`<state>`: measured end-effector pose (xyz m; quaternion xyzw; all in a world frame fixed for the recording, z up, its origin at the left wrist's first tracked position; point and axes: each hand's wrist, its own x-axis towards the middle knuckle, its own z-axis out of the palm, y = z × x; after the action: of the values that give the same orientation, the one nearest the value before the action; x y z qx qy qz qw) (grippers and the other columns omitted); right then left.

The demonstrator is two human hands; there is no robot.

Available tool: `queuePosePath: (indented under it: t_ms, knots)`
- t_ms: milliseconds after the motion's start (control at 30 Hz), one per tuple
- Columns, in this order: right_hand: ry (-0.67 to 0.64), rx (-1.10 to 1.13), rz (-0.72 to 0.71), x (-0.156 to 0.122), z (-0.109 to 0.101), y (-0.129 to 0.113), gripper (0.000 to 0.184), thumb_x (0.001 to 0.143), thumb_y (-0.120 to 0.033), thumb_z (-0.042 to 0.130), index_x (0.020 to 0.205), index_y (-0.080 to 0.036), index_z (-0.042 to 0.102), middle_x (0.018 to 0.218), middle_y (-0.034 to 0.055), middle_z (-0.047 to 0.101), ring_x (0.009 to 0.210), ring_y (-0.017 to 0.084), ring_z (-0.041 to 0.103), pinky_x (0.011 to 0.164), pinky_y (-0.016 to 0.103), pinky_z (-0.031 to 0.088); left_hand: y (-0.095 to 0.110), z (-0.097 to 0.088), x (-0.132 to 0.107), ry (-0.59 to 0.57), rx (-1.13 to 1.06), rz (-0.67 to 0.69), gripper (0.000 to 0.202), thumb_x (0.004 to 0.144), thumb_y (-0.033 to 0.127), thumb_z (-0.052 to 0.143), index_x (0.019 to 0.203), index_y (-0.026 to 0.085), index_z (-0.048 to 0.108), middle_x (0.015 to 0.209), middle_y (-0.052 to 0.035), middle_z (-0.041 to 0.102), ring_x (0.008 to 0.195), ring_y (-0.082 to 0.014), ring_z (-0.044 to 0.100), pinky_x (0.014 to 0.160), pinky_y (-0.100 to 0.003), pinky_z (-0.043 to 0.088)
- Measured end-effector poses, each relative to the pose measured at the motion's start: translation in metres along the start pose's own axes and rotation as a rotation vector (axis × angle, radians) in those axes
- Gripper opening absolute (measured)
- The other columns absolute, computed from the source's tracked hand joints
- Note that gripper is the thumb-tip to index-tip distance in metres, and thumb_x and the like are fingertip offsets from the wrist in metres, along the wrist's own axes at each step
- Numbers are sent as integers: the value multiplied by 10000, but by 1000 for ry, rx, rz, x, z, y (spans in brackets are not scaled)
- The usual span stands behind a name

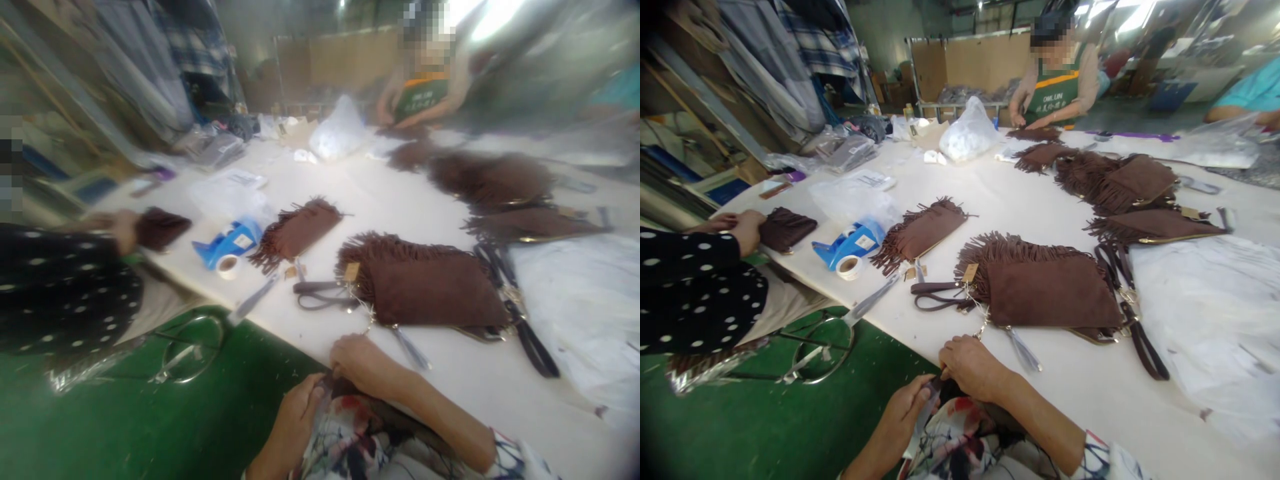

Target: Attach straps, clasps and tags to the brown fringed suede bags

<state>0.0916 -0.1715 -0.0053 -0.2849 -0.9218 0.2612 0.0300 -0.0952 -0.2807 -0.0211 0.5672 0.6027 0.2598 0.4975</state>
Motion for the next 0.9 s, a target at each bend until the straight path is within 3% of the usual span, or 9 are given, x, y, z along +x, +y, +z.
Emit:
queuePosePath:
  t_ms: [133, 300, 533, 733, 900]
  knots:
    - [-5, 1, -14, 1, 0, 0, 149, 915, -274, 513, 860, -190, 623, 867, 34, 644, 851, 180, 544, 733, 295, 330, -1, 2, 2, 5, -20, 8, 438, 942, 476, 367, 1172, 190, 606, 908, -64, 709, 909, -210, 641, 826, -297, 489]
    - [-25, -12, 5, 0, -2, 0, 155, 908, -281, 524, 848, -181, 626, 860, 45, 643, 844, 182, 545, 721, 290, 333, -5, 4, 5, -1, -7, 15, 429, 941, 462, 378, 1205, 200, 593, 1088, -83, 692, 1014, -221, 626, 914, -329, 473]
    - [-16, 68, -19, -8, -16, -2, 162, 930, -281, 499, 855, -193, 613, 870, 22, 650, 856, 160, 558, 772, 266, 357, -14, 1, 4, -22, 47, 37, 491, 953, 437, 364, 1381, 210, 444, 1403, -90, 506, 1284, -225, 470, 1113, -383, 326]
    - [-18, 50, 9, -9, -25, -5, 178, 920, -287, 510, 828, -192, 630, 845, 18, 662, 822, 159, 570, 740, 263, 359, -19, 2, 6, 13, 222, 121, 558, 953, 408, 365, 1459, 179, 312, 1400, -141, 500, 1272, -243, 493, 1090, -410, 368]
    - [-18, 32, 14, -7, -24, -4, 165, 914, -265, 508, 852, -188, 641, 859, 29, 662, 823, 162, 568, 744, 264, 357, -20, 3, 9, 27, 229, 134, 540, 954, 397, 367, 1450, 188, 334, 1371, -135, 533, 1240, -241, 525, 1060, -389, 409]
